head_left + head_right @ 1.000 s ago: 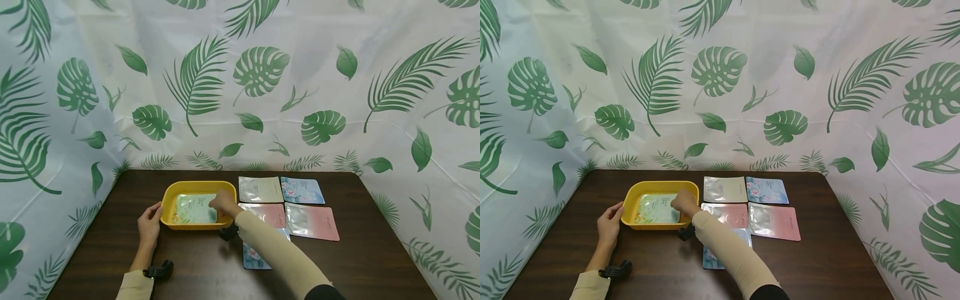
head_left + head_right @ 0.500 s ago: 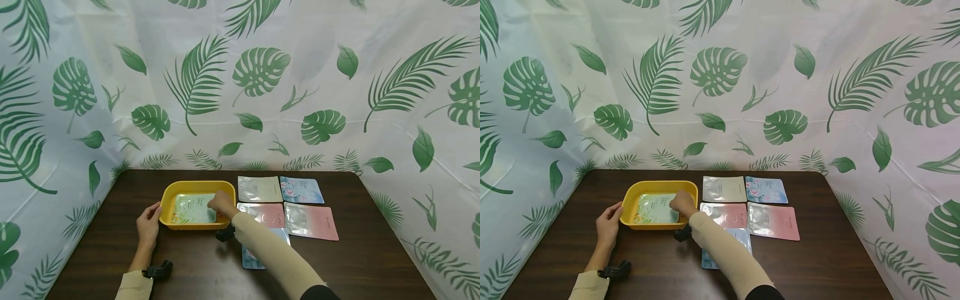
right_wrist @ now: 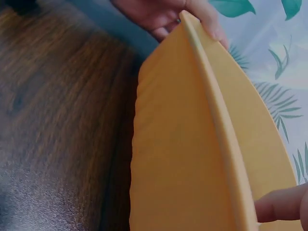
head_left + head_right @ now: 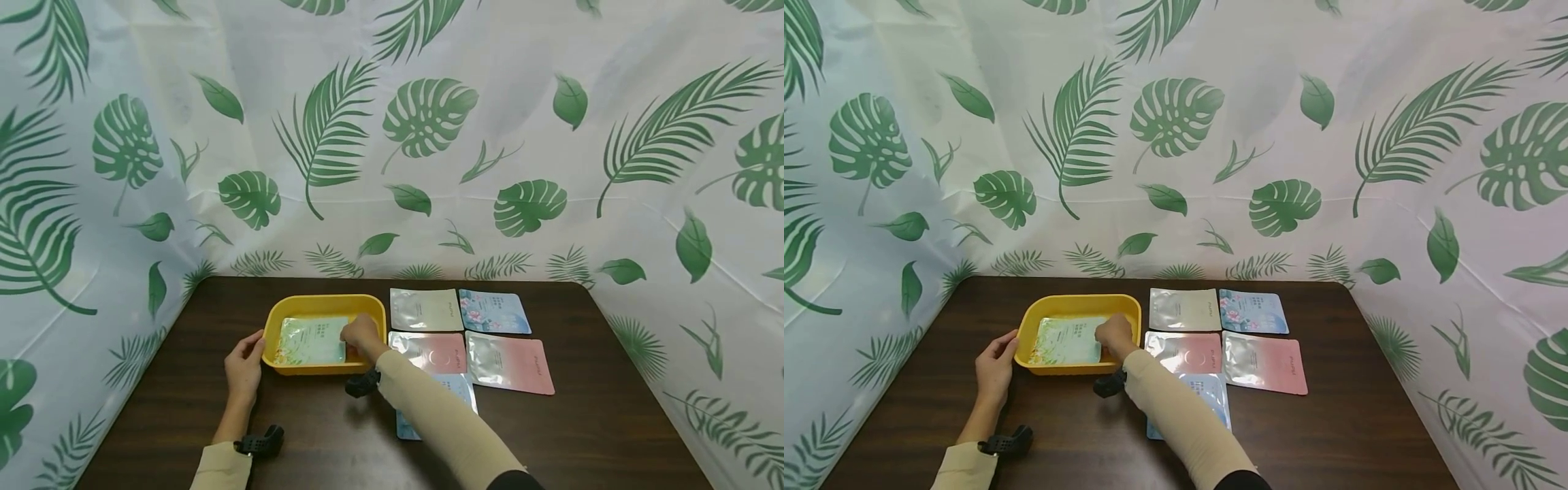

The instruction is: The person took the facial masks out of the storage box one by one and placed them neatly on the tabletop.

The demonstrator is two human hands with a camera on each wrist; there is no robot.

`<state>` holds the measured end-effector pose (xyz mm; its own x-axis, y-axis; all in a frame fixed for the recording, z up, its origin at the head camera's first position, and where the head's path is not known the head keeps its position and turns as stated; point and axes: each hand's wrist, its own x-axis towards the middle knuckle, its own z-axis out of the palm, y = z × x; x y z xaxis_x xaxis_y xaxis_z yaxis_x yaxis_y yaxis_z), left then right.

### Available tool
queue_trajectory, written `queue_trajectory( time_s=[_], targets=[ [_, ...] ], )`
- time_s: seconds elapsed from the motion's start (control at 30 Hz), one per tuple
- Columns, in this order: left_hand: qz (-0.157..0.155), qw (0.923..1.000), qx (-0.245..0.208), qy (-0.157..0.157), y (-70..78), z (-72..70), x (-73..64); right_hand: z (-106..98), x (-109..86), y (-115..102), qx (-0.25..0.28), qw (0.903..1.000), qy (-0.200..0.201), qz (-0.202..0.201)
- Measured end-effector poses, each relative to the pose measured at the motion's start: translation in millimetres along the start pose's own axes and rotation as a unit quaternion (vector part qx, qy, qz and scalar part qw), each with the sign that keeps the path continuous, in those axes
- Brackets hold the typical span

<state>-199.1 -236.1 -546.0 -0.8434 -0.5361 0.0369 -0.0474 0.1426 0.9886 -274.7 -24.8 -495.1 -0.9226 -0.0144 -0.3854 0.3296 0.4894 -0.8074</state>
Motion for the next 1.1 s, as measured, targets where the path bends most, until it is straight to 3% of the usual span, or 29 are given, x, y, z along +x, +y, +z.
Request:
queue_trajectory(
  time_s=[0.2, 0.5, 0.8, 1.1],
  targets=[
    [-0.002, 1.0000, -0.001, -0.005, -0.6, 1.0, -0.7, 4, -1.0, 2, -0.008, 0.9993, 0.017, -0.032],
    [-0.003, 1.0000, -0.001, -0.005, -0.8, 0.4, -1.1, 6, -8.8, 3, 0.006, 0.9971, -0.009, -0.075],
    [-0.006, 1.0000, 0.002, 0.000, -1.2, -0.4, -3.4, 1, -11.9, 2, 0.087, 0.9927, 0.009, -0.083],
    [-0.007, 0.9999, 0.000, -0.010, 0.3, -2.6, -2.5, -12, -14.4, -2, 0.143, 0.9857, -0.019, -0.088]
  ],
)
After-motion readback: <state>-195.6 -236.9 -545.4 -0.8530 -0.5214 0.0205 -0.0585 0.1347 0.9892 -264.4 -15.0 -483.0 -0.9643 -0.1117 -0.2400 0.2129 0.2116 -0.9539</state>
